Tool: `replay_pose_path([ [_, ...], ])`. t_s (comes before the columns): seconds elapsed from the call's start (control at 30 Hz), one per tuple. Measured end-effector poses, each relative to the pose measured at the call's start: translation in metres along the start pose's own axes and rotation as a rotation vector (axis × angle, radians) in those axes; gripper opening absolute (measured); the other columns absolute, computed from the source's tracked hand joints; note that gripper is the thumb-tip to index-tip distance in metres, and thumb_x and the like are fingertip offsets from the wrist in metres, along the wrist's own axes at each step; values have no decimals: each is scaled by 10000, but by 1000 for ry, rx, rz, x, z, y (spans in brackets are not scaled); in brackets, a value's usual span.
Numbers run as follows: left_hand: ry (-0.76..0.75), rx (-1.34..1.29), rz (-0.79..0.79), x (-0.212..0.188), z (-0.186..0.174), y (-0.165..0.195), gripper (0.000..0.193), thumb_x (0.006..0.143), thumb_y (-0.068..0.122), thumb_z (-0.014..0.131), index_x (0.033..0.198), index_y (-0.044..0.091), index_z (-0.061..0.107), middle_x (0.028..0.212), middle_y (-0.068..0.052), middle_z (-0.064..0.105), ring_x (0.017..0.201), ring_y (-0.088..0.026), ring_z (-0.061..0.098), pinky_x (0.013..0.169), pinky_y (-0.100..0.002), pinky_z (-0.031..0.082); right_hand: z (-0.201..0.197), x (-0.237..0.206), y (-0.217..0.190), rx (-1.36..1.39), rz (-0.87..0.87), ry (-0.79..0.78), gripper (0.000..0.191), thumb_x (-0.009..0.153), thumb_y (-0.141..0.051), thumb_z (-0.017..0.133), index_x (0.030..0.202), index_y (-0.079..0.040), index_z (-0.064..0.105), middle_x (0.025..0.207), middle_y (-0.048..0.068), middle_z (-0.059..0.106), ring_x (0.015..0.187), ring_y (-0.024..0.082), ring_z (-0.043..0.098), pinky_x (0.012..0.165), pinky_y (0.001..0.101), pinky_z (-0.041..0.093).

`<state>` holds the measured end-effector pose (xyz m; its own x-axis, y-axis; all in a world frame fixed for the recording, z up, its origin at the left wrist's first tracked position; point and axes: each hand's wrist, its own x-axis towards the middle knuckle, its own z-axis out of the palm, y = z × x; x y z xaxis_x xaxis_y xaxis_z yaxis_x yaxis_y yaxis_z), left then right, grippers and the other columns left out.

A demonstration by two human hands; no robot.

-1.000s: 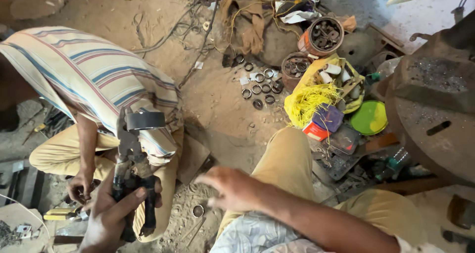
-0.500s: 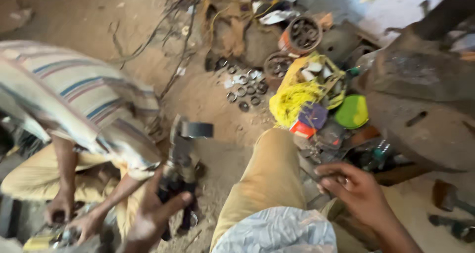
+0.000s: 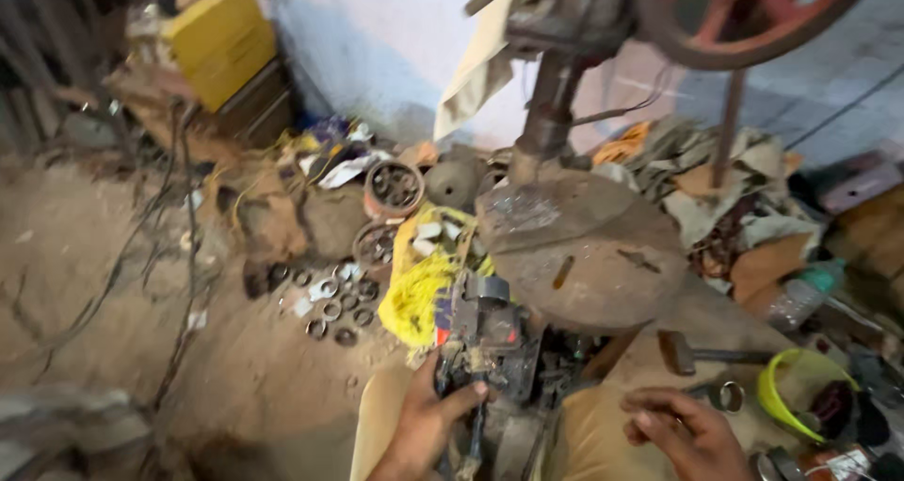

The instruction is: The person operates a manual drill press to drill holes into small metal rings. They hold the ring with pliers, lower the drill bit using a hand wheel, and then remove the ring after drilling.

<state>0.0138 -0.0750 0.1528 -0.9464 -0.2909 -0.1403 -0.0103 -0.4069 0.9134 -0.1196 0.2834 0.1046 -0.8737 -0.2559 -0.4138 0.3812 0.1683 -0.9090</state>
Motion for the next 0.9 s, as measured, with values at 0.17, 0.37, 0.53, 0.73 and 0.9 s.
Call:
replay_pose_path([
  [0.17, 45, 146, -147, 61, 47, 24, 484, 801, 36, 766, 1252, 116, 608, 996, -43, 739, 864, -167, 714, 691, -352, 574, -65, -15, -21, -170, -157, 134, 329, 923, -137, 667, 1188, 54, 709, 971, 225, 773, 882, 302, 777, 834, 468, 628],
  [0.37, -40, -12, -229, 128, 76, 35, 327, 853, 35, 693, 1106, 93, 494, 788, -212, 684, 609, -308, 697, 523, -435, 583, -93, -51, -120, -328, -526, 332, 251, 938, -50, 612, 1142, 52, 715, 975, 151, 778, 912, 233, 745, 867, 393, 582],
  [0.53, -23, -146, -196, 153, 87, 39, 376, 829, 21, 675, 1155, 96, 503, 809, -122, 668, 567, -275, 675, 485, -413, 574, -105, -56, -239, -518, -969, 352, 238, 1043, -105, 548, 1197, 47, 648, 1009, 159, 727, 953, 218, 708, 899, 373, 568],
  [0.73, -44, -70, -213, 166, 87, 42, 371, 845, 22, 675, 1174, 60, 508, 810, -157, 673, 586, -283, 676, 493, -400, 578, -69, -55, -375, -479, -1524, 243, 214, 1095, -93, 567, 1239, 62, 596, 1104, 174, 698, 1039, 221, 683, 974, 377, 565],
  [0.9, -42, -96, -243, 177, 85, 35, 365, 842, 21, 672, 1167, 75, 516, 814, -152, 661, 584, -271, 673, 471, -390, 562, -25, -45, -439, -536, -1617, 125, 211, 1139, -83, 582, 1274, 75, 553, 1184, 187, 673, 1111, 223, 662, 1036, 380, 562],
])
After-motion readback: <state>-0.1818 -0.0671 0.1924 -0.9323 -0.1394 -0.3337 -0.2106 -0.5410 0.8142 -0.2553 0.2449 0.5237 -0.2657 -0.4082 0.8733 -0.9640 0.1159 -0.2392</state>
